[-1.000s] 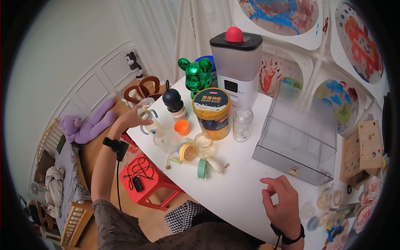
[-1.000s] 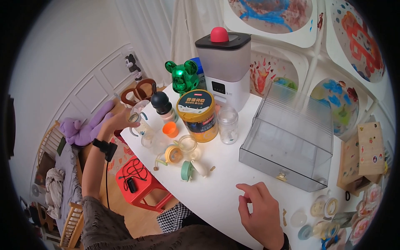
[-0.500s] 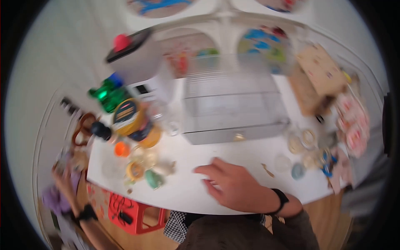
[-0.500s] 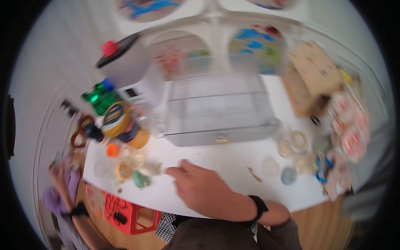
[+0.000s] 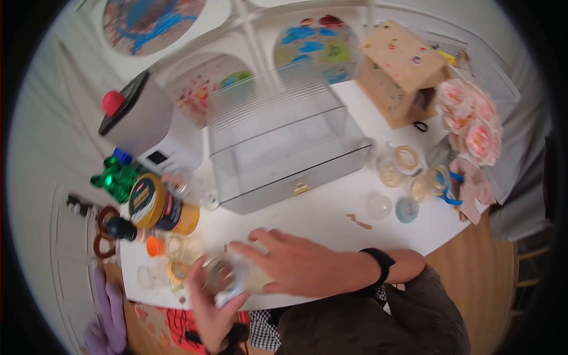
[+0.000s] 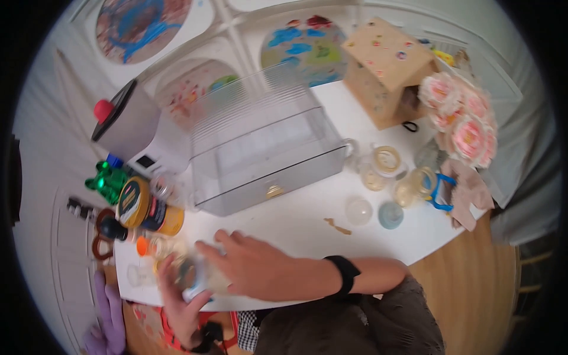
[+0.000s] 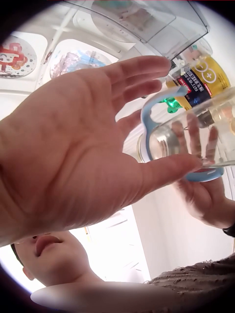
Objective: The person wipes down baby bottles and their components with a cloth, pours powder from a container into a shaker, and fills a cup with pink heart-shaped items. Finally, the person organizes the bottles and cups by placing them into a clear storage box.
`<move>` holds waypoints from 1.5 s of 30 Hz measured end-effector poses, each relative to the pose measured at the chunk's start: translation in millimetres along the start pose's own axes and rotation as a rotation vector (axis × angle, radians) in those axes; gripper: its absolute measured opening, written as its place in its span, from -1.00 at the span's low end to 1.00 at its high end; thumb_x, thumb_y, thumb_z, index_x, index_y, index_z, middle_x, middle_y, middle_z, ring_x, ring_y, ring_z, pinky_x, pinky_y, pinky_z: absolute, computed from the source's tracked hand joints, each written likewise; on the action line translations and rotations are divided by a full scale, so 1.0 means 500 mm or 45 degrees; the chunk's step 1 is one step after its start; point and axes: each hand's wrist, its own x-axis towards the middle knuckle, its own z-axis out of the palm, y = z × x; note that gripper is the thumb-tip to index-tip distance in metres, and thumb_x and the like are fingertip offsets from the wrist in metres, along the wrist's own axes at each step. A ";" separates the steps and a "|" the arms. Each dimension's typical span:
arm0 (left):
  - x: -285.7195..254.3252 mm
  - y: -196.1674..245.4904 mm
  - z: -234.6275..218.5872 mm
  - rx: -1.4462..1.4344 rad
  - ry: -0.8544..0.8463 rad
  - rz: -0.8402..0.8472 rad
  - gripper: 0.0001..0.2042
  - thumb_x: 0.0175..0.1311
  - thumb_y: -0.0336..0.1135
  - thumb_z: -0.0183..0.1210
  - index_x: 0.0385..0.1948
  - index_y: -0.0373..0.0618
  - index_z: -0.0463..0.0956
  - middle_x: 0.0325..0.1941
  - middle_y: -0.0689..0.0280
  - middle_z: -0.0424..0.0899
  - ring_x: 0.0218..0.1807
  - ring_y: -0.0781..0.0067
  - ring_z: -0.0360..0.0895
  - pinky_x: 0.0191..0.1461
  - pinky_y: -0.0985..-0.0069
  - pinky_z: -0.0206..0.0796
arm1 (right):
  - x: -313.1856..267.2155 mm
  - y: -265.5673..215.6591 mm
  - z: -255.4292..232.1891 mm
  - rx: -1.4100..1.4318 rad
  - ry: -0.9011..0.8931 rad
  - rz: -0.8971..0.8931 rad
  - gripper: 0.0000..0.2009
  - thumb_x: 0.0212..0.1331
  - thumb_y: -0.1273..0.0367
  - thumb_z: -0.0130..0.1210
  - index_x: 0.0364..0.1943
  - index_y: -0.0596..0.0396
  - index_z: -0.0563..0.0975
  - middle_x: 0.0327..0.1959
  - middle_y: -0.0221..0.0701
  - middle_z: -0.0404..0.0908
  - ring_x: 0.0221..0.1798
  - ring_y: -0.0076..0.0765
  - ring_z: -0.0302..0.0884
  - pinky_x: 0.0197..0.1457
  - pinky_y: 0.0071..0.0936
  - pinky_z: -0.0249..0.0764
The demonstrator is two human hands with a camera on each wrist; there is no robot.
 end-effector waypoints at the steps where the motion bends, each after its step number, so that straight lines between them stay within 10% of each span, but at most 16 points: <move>1: 0.020 -0.002 0.028 -0.083 -0.117 -0.022 -0.09 0.00 -0.63 0.46 0.44 -0.17 0.10 0.30 0.12 0.43 0.33 0.16 0.47 0.35 0.26 0.43 | 0.000 0.009 -0.011 0.071 -0.058 0.048 -0.28 0.06 0.33 0.34 0.32 0.29 0.29 -0.02 -0.07 0.45 -0.13 0.05 0.59 -0.04 -0.24 0.55; 18: 0.077 -0.010 0.077 0.612 -0.097 0.309 -0.21 0.12 -0.29 0.47 0.42 -0.08 0.24 0.34 0.06 0.49 0.29 -0.02 0.51 0.30 0.23 0.42 | 0.026 0.043 -0.093 -0.101 -0.423 0.546 -0.32 -0.10 0.42 0.46 0.20 0.05 0.39 -0.08 -0.23 0.52 -0.06 0.01 0.59 -0.05 -0.17 0.54; 29: -0.011 -0.066 -0.122 1.316 0.301 -0.281 -0.32 0.00 -0.36 0.49 0.25 -0.11 0.42 0.12 0.12 0.55 0.11 -0.02 0.48 0.21 0.18 0.41 | 0.001 0.040 -0.154 -0.339 -0.284 0.523 -0.43 -0.10 0.57 0.34 0.12 0.00 0.51 -0.20 -0.28 0.48 -0.17 -0.05 0.54 -0.14 -0.16 0.50; 40: 0.014 -0.037 -0.014 0.876 0.228 0.053 -0.35 -0.01 -0.33 0.51 0.21 -0.09 0.47 0.13 0.14 0.56 0.18 -0.02 0.42 0.23 0.19 0.36 | -0.011 0.057 -0.150 -0.382 -0.215 0.457 -0.57 0.03 0.54 0.14 0.08 0.14 0.49 -0.26 -0.23 0.52 -0.17 -0.01 0.58 -0.15 -0.19 0.53; 45: 0.049 -0.019 0.097 0.779 -0.131 0.285 0.03 -0.20 -0.25 0.63 0.41 -0.20 0.18 0.38 -0.02 0.33 0.36 -0.10 0.31 0.34 0.18 0.29 | -0.026 0.045 -0.111 -0.440 -0.057 0.323 -0.57 0.08 0.45 0.19 0.10 0.16 0.47 -0.18 -0.21 0.52 -0.18 -0.05 0.59 -0.15 -0.20 0.54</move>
